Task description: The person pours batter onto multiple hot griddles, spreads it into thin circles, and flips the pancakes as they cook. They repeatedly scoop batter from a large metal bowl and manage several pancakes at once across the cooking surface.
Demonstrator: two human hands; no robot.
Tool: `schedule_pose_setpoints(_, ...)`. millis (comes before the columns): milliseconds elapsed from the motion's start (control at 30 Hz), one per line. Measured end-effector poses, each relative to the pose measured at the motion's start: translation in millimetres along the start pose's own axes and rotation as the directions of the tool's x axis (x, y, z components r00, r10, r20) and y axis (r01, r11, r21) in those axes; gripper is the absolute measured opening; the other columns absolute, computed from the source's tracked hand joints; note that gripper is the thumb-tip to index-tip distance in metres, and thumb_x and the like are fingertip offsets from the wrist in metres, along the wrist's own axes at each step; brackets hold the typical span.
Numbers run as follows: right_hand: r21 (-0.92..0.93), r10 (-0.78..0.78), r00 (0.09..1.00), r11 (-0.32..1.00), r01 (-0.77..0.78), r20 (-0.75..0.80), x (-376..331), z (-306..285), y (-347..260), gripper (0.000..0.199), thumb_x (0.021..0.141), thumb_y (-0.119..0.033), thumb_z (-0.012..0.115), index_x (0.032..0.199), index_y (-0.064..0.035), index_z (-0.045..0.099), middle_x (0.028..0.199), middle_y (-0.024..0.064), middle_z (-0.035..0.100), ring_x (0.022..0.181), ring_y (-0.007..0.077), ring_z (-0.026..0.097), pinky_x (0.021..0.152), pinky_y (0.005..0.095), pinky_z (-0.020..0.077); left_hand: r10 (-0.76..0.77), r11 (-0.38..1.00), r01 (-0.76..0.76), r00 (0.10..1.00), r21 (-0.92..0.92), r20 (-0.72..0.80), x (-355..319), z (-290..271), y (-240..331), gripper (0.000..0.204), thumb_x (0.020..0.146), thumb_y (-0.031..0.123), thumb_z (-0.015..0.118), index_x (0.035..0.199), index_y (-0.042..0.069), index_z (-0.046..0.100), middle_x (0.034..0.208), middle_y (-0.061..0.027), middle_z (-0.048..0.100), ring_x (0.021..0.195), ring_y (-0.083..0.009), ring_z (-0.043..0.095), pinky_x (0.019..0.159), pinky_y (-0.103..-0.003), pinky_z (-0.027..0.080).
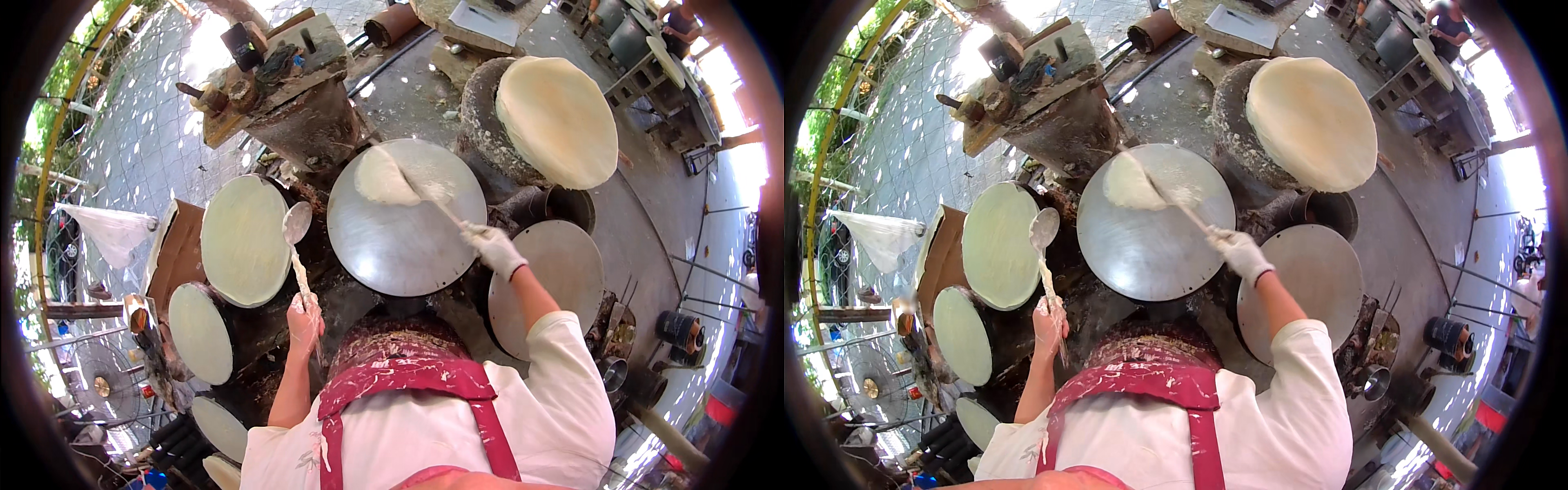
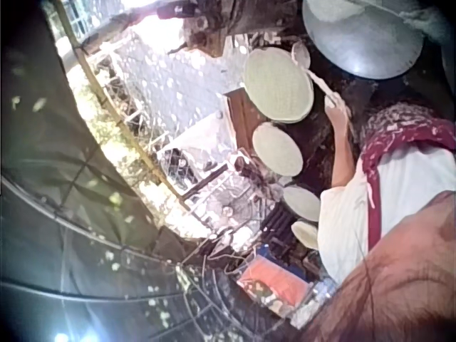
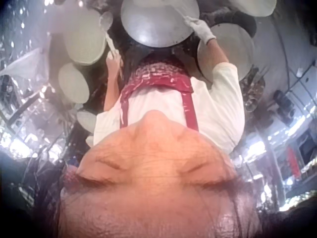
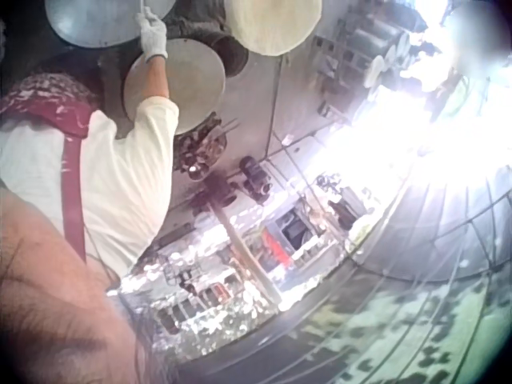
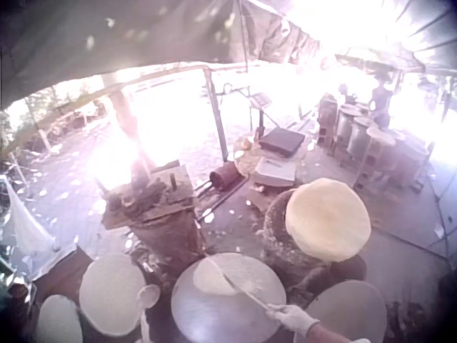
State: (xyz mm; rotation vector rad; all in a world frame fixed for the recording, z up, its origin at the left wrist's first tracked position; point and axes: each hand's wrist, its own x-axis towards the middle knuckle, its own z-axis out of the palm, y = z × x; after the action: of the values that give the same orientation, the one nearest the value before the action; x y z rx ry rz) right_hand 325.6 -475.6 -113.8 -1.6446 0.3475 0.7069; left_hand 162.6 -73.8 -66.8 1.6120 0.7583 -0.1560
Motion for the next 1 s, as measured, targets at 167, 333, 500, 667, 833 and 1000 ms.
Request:
schedule_pose_setpoints(167,0.003,-0.086,0.981,0.996,0.087,0.175,4.4,17.0,21.3,0.037,0.090,-0.015,0.070,0.124,-0.0012,0.064,0.122,0.0036,0.065,0.107,0.0084,0.058,0.097,0.0231,0.0439,-0.053,0.999,0.053,0.999,-0.006,0.006,-4.8,3.5,1.1,0.016,0.100,0.016,0.048,0.088,0.004,0.050,0.059,0.0007,0.043,0.036,-0.0104,0.041,0.033,-0.026,0.031)
schedule_pose_setpoints(333,0.006,-0.126,0.989,0.992,0.126,0.080,36.6,-29.6,1.5,0.038,0.092,-0.012,0.067,0.126,0.0033,0.060,0.123,0.0055,0.064,0.110,0.0107,0.057,0.100,0.0238,0.0424,-0.057,0.998,0.057,0.998,-0.005,-0.018,-5.1,1.3,-0.3,0.015,0.100,0.014,0.048,0.089,0.005,0.050,0.059,0.0005,0.044,0.036,-0.0107,0.041,0.033,-0.026,0.032)
schedule_pose_setpoints(500,-0.080,0.104,0.949,0.993,-0.083,0.299,27.8,-4.3,0.9,0.035,0.091,-0.006,0.067,0.124,0.0040,0.062,0.127,0.0053,0.062,0.106,0.0075,0.058,0.095,0.0211,0.0450,-0.084,0.996,0.084,0.995,0.006,-0.056,-10.6,-3.4,-12.5,0.016,0.099,0.017,0.049,0.089,0.004,0.052,0.058,0.0003,0.044,0.035,-0.0103,0.041,0.032,-0.026,0.031)
schedule_pose_setpoints(667,-0.030,-0.024,0.951,0.999,0.035,0.308,33.8,-43.2,-7.7,0.036,0.090,-0.009,0.069,0.124,0.0015,0.063,0.126,0.0078,0.064,0.114,0.0110,0.057,0.096,0.0228,0.0453,-0.085,0.996,0.088,0.993,0.034,-0.082,-3.8,-7.8,-14.2,0.016,0.098,0.017,0.050,0.088,0.005,0.052,0.058,-0.0002,0.045,0.036,-0.0112,0.043,0.032,-0.026,0.032)
schedule_pose_setpoints(833,-0.177,-0.041,0.940,0.978,0.107,0.339,56.6,-22.5,-14.9,0.035,0.089,-0.005,0.069,0.121,0.0046,0.063,0.126,0.0069,0.063,0.115,0.0116,0.056,0.102,0.0243,0.0404,-0.062,0.983,0.077,0.994,0.169,-0.092,24.9,3.1,0.4,0.016,0.098,0.016,0.049,0.087,0.004,0.050,0.060,0.0007,0.044,0.041,-0.0108,0.046,0.036,-0.029,0.036)
schedule_pose_setpoints(1000,-0.193,0.014,0.907,0.978,0.075,0.421,21.4,-30.5,-9.6,0.037,0.088,-0.013,0.071,0.122,0.0007,0.065,0.123,0.0075,0.065,0.113,0.0128,0.057,0.100,0.0253,0.0423,0.275,0.755,-0.174,0.959,0.632,-0.065,79.5,3.2,-45.0,0.026,0.096,0.022,0.055,0.086,-0.001,0.048,0.066,-0.0231,0.057,0.063,-0.0435,0.058,0.057,-0.050,0.044)
